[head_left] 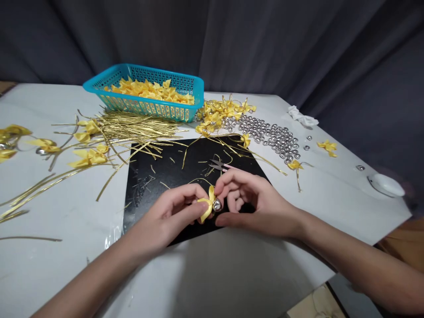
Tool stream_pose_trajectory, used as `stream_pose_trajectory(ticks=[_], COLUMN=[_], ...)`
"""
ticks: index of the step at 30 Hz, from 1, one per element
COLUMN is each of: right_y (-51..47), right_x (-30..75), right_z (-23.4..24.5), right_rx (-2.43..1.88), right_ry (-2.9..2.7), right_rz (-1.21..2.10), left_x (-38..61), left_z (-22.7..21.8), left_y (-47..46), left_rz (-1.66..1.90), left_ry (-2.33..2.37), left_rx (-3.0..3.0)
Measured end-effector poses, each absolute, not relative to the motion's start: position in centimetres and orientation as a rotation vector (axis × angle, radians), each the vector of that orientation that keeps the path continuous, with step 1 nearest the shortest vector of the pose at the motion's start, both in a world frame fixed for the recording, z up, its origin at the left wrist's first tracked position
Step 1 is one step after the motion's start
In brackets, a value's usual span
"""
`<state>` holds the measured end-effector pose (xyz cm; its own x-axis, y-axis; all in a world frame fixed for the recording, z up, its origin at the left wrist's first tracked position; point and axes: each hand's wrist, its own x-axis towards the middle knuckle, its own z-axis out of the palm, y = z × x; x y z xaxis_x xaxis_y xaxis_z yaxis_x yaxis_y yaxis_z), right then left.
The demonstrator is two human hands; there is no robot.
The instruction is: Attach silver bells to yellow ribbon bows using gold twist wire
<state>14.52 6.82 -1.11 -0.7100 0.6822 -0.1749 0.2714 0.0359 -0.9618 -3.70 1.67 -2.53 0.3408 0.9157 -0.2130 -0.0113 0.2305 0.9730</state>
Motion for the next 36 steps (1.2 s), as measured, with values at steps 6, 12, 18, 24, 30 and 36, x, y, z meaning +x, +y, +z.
stream_pose_trajectory(ticks=[6,12,18,24,30,36], right_y=[7.1,7.5,7.4,7.5,7.7,7.6], right_x=[14.7,14.8,14.6,14.4,14.3,14.3], right_z=[-1.2,-1.4,-2.0,-2.1,-1.6,-1.5], right_rx=[-1.021,-0.975,-0.995,-1.055,-1.035,-1.019], right_ry=[-2.019,-1.978,-1.612,-1.6,-1.659,-1.642], right_rz=[1.622,1.829,1.901,1.842,1.927,2.01], left_x=[-3.7,-3.8,-3.5,-3.7,-3.3,-3.1], left_z=[-2.5,-2.7,-2.9,-2.8,-2.4,-2.5], left_y=[1.7,1.6,2.1,2.4,2.3,2.5], left_rz=[0.798,0.827,0.77,0.692,0.819,0.883], left_ry=[0.989,0.97,1.011,1.007,1.124,1.167], left_rx=[1.149,1.113,0.996,1.01,0.955,0.923])
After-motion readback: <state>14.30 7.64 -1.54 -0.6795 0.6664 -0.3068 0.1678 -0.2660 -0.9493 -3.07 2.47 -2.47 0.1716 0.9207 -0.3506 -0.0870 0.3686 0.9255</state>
